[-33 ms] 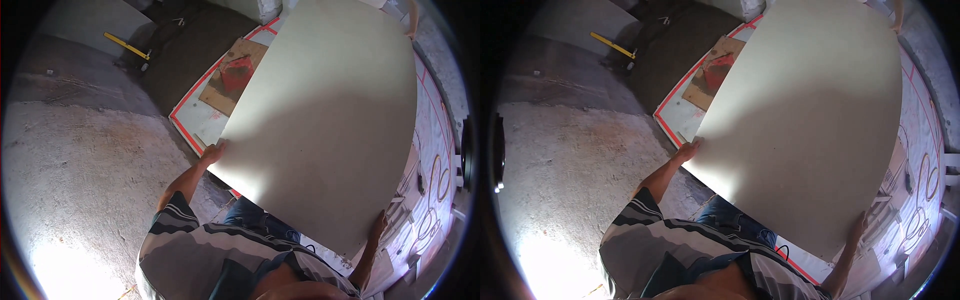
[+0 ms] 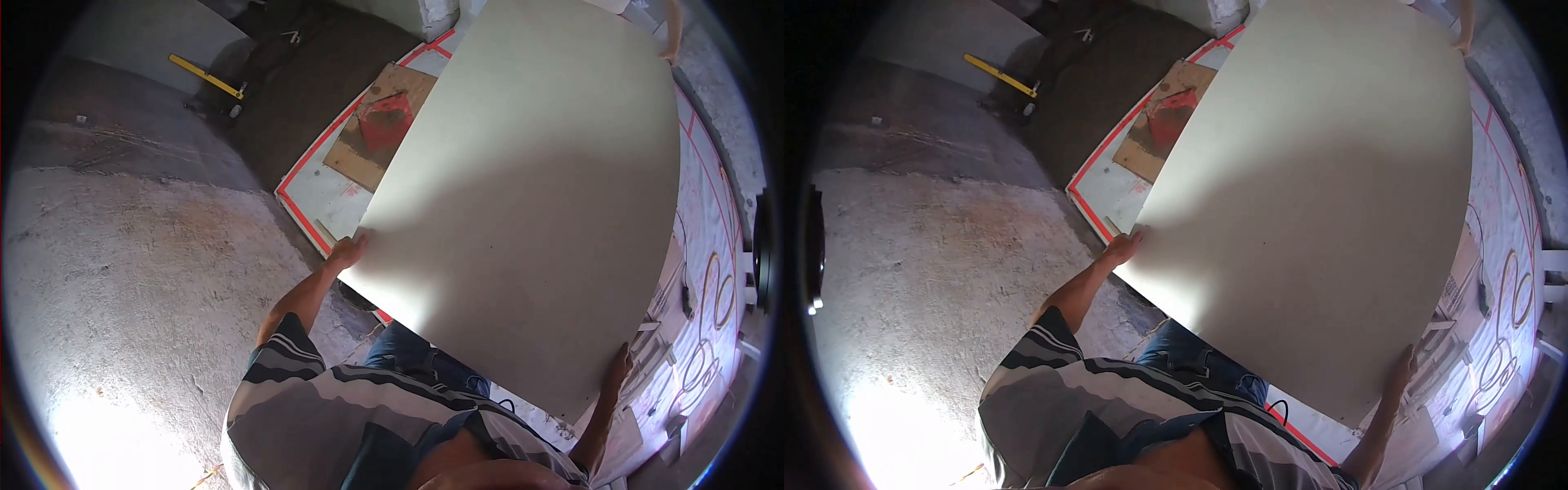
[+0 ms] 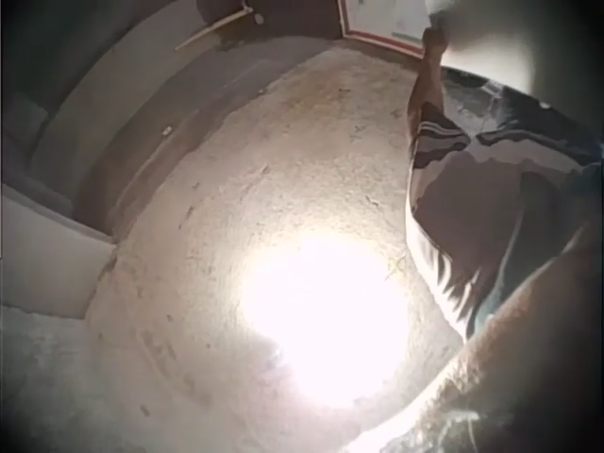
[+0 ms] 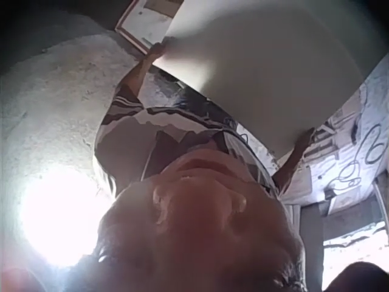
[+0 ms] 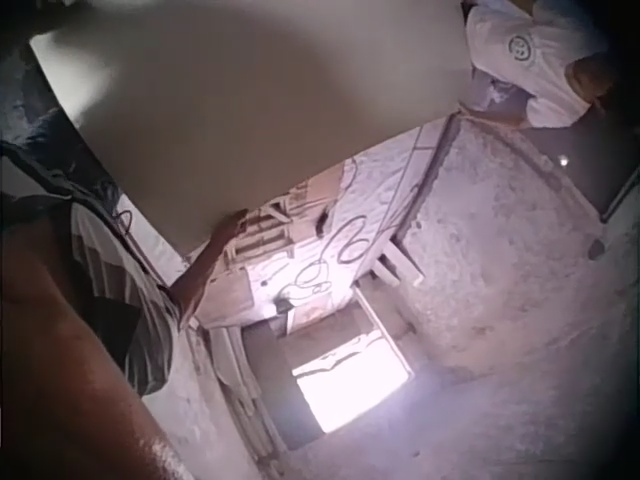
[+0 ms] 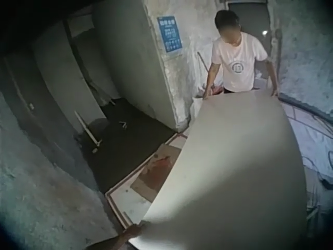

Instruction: Positioning and laying a large ceramic tile onto a prepared mortar bed on a concrete floor.

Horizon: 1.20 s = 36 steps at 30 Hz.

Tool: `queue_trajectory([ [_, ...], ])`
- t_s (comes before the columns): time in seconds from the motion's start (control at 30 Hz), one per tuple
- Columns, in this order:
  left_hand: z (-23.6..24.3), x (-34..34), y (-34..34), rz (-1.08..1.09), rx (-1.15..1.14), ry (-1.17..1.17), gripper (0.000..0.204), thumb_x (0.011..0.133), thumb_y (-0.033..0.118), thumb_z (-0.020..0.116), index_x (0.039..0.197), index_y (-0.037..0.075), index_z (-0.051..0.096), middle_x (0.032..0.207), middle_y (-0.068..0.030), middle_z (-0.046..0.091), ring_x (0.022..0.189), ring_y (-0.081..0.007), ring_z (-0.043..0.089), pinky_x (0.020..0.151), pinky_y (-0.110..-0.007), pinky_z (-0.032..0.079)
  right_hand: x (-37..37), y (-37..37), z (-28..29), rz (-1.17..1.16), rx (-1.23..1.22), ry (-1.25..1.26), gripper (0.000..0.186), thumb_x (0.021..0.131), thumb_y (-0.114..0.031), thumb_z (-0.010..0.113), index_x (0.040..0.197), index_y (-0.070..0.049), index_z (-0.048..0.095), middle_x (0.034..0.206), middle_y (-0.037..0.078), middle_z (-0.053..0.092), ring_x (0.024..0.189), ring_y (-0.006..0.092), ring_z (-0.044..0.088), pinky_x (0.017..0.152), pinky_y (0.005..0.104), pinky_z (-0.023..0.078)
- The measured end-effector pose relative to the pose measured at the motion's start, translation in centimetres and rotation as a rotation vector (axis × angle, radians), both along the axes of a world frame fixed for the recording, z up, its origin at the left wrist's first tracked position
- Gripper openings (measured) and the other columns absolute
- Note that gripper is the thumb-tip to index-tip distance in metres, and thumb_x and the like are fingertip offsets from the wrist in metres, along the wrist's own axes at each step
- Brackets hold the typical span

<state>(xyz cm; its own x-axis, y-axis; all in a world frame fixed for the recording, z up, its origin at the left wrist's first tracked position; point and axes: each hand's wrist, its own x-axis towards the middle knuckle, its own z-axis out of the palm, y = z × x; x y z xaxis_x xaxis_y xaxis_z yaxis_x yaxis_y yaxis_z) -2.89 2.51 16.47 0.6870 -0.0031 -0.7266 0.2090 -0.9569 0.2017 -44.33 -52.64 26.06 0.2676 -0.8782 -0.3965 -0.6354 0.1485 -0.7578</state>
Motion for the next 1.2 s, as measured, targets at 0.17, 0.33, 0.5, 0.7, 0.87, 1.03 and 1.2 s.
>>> queue_trajectory([
  [0.17, -0.6, 0.7, -1.2, -0.033, 0.023, -0.018, 0.079, 0.076, 0.061, 0.032, 0.095, -0.013, 0.052, 0.096, -0.0326, 0.051, 0.098, -0.04, 0.049, 0.084, -0.041, 0.039, 0.7, -1.4, 0.4, 0.054, 0.047, -0.081, 0.046, 0.086, -0.038, 0.04, 0.099, 0.005, 0.052, 0.088, 0.01, 0.055, 0.077, 0.018, 0.049, 0.071, 0.0299, 0.039],
  [0.33, 2.4, 1.5, -3.5, -0.053, 0.054, -0.049, 0.08, 0.076, 0.061, 0.031, 0.095, -0.014, 0.052, 0.096, -0.0332, 0.05, 0.098, -0.0404, 0.048, 0.085, -0.041, 0.039, 0.5, -1.8, -0.6, 0.058, 0.066, -0.215, 0.045, 0.086, -0.038, 0.04, 0.099, 0.004, 0.052, 0.088, 0.009, 0.054, 0.075, 0.0168, 0.047, 0.069, 0.0297, 0.039],
  [0.5, 3.4, 3.4, -4.7, -0.067, 0.068, -0.094, 0.081, 0.076, 0.062, 0.03, 0.095, -0.015, 0.051, 0.098, -0.0337, 0.049, 0.099, -0.0405, 0.047, 0.086, -0.041, 0.038, -0.4, -1.7, -1.3, 0.035, 0.076, -0.167, 0.044, 0.087, -0.036, 0.039, 0.101, 0.003, 0.05, 0.089, 0.008, 0.054, 0.076, 0.0162, 0.047, 0.07, 0.0287, 0.039],
  [0.7, 4.8, 6.4, -6.5, -0.117, 0.062, -0.117, 0.082, 0.075, 0.063, 0.029, 0.094, -0.014, 0.052, 0.099, -0.0332, 0.049, 0.099, -0.0401, 0.048, 0.085, -0.041, 0.038, 1.3, 0.5, 0.6, 0.0, 0.05, -0.121, 0.044, 0.087, -0.035, 0.038, 0.102, 0.005, 0.049, 0.089, 0.009, 0.054, 0.078, 0.0172, 0.049, 0.071, 0.0287, 0.039],
  [0.87, 6.1, 8.5, -8.3, -0.175, 0.088, -0.05, 0.083, 0.075, 0.064, 0.026, 0.094, -0.012, 0.053, 0.098, -0.0304, 0.051, 0.098, -0.0383, 0.049, 0.083, -0.04, 0.039, 0.4, 0.4, 0.4, -0.01, 0.073, -0.09, 0.047, 0.087, -0.036, 0.039, 0.11, 0.004, 0.048, 0.104, 0.011, 0.053, 0.09, 0.02, 0.049, 0.081, 0.0298, 0.037],
  [1.03, 7.4, 12.3, -9.2, -0.217, 0.097, 0.01, 0.084, 0.075, 0.066, 0.023, 0.095, -0.01, 0.054, 0.099, -0.0294, 0.052, 0.097, -0.0378, 0.049, 0.083, -0.04, 0.04, 1.3, 1.6, 0.3, -0.109, 0.069, -0.163, 0.048, 0.087, -0.037, 0.039, 0.112, 0.003, 0.046, 0.104, 0.01, 0.053, 0.089, 0.0195, 0.049, 0.081, 0.0298, 0.037],
  [1.2, 4.4, 18.8, -7.3, -0.241, 0.085, -0.018, 0.083, 0.075, 0.066, 0.024, 0.092, -0.008, 0.056, 0.094, -0.029, 0.054, 0.095, -0.0377, 0.051, 0.081, -0.04, 0.041, 6.8, 5.0, 1.4, -0.192, 0.064, -0.101, 0.046, 0.085, -0.039, 0.041, 0.103, 0.003, 0.05, 0.092, 0.009, 0.054, 0.079, 0.0187, 0.051, 0.069, 0.0313, 0.042],
])
